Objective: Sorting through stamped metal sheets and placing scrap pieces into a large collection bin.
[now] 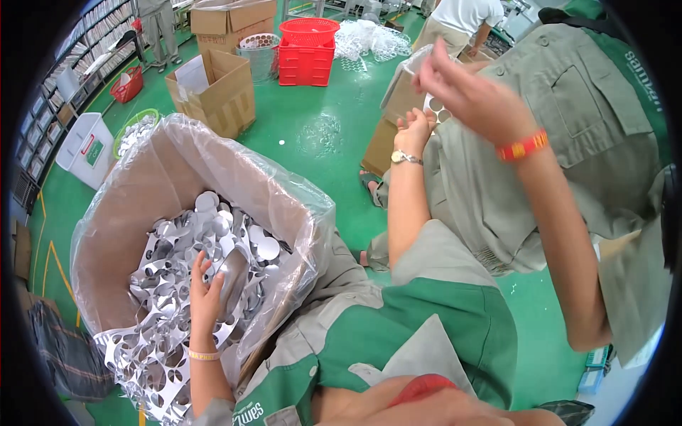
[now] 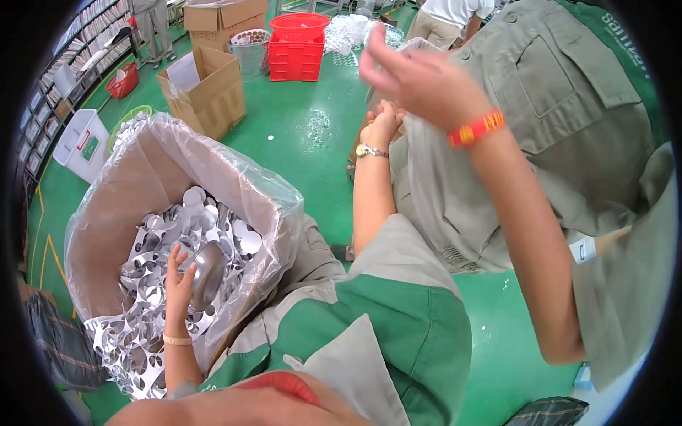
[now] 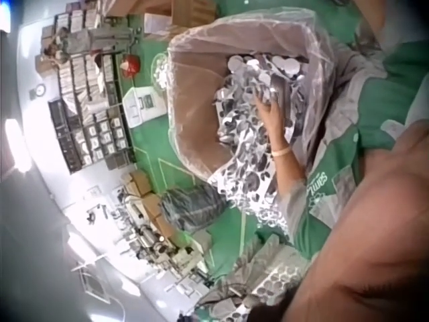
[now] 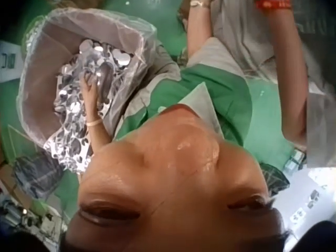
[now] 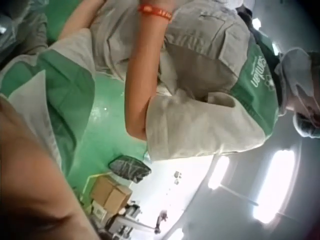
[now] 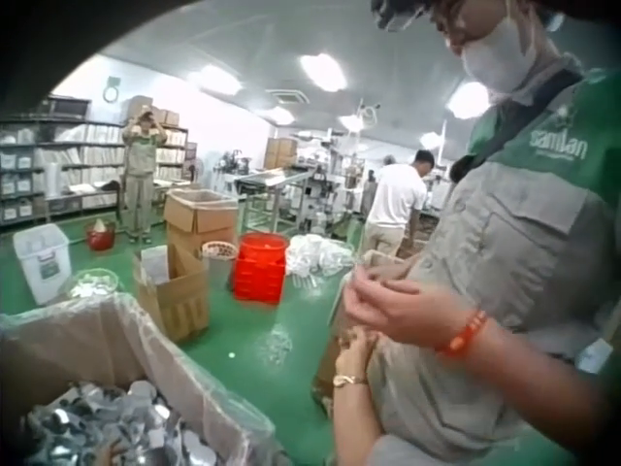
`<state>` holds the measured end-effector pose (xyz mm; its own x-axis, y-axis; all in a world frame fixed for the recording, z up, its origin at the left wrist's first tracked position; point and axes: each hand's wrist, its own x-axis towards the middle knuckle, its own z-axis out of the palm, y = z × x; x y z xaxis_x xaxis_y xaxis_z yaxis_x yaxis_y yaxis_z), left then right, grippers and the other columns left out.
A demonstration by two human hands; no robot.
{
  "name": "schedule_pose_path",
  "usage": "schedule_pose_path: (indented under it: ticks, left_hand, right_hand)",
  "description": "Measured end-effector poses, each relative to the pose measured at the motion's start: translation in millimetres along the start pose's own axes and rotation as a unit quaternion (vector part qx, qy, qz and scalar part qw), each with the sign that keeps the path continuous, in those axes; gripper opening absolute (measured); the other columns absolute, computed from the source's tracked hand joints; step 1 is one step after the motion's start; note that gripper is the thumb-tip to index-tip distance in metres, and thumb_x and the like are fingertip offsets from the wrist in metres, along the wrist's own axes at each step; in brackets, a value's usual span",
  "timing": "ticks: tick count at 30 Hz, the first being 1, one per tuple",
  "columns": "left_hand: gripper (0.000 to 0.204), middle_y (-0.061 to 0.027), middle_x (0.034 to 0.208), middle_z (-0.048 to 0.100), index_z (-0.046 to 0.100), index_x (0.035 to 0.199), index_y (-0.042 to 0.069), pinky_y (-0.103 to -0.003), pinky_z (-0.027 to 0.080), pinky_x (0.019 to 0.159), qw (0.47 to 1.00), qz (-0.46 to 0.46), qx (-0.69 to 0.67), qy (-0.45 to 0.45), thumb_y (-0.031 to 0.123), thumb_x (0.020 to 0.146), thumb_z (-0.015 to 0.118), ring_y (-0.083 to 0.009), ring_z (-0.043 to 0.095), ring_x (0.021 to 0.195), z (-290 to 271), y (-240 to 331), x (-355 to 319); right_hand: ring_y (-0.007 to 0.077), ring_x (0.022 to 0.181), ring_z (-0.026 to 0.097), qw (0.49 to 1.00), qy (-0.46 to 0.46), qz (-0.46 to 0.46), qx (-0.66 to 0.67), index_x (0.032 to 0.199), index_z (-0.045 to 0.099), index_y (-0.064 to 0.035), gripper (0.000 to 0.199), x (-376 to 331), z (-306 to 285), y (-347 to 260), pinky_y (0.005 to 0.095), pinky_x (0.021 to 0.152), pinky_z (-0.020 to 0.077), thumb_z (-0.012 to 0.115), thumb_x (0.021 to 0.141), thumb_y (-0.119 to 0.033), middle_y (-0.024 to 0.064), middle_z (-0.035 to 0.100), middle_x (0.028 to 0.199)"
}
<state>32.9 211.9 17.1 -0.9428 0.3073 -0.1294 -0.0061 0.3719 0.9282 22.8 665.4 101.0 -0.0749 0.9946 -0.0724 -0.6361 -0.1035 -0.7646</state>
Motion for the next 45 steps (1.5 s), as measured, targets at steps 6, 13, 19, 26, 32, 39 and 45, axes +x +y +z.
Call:
schedule_pose_path:
  ticks: [6,13,19,26,32,39,45]
  left_hand:
    - [0.056,-0.0135,0.118,0.045,0.033,0.128,0.012,-0.02,0.039,0.061,1.0,0.006,0.009,-0.003,0.012,0.077,0.056,-0.0069,0.042,0.064,-1,-10,5]
    - [0.054,-0.0121,0.115,0.048,0.035,0.128,0.012,-0.019,0.038,0.055,1.0,-0.01,-0.019,-0.003,0.011,0.078,0.056,-0.0051,0.039,0.058,2,-11,3]
    - [0.054,-0.0112,0.114,0.048,0.035,0.127,0.012,-0.018,0.036,0.051,1.0,0.012,0.0,-0.016,0.009,0.077,0.056,-0.0035,0.036,0.053,6,-2,3]
    - [0.049,-0.0094,0.111,0.052,0.042,0.123,0.01,-0.019,0.034,0.05,1.0,0.002,0.023,-0.015,0.01,0.076,0.056,-0.0039,0.033,0.053,-1,-11,-2]
    - [0.036,-0.0146,0.102,0.056,0.048,0.112,-0.003,-0.028,0.04,0.081,0.998,0.037,0.007,-0.054,0.009,0.078,0.054,-0.0202,0.053,0.096,3,-20,4]
    - [0.021,-0.008,0.063,0.054,0.059,0.091,-0.002,-0.025,0.034,0.049,0.993,0.047,0.094,-0.062,0.015,0.078,0.055,-0.009,0.042,0.053,5,-10,6]
    - [0.02,-0.008,0.074,0.057,0.058,0.092,-0.003,-0.025,0.036,0.054,0.995,0.076,0.05,-0.044,0.012,0.079,0.055,-0.0107,0.043,0.06,-1,-12,4]
  right_hand:
    - [0.0169,0.085,0.053,0.913,-0.389,0.093,0.085,0.095,0.052,-0.0081,0.021,-33,-12,-31,0.0298,0.069,0.0417,0.053,0.08,-0.023,0.0072,0.056,0.101]
    - [0.015,0.078,0.055,0.879,-0.476,-0.031,0.021,0.093,0.053,-0.0025,0.016,-82,-7,-66,0.0256,0.066,0.0413,0.048,0.083,-0.014,0.0113,0.057,0.099]
    - [0.013,0.076,0.056,0.858,-0.51,0.033,-0.053,0.09,0.053,-0.004,0.013,-109,-6,-28,0.0241,0.063,0.0424,0.046,0.084,-0.014,0.0095,0.059,0.092]
    - [0.0092,0.071,0.053,0.595,-0.769,0.153,-0.175,0.088,0.056,-0.0043,0.017,-219,7,65,0.0227,0.064,0.0432,0.054,0.082,-0.02,0.0024,0.058,0.08]
    - [0.0147,0.07,0.055,0.406,-0.884,0.069,-0.222,0.085,0.058,-0.0028,0.023,-287,10,111,0.0286,0.062,0.0437,0.057,0.077,-0.024,0.007,0.059,0.074]
    - [0.0277,0.079,0.057,0.232,-0.908,0.048,-0.347,0.093,0.061,-0.0051,0.047,-294,-20,144,0.0343,0.073,0.0421,0.039,0.084,-0.046,0.0141,0.061,0.083]
    - [0.0293,0.081,0.058,0.27,-0.883,0.009,-0.385,0.091,0.062,-0.0109,0.045,-298,-16,127,0.0373,0.074,0.0432,0.037,0.083,-0.047,0.0121,0.062,0.086]
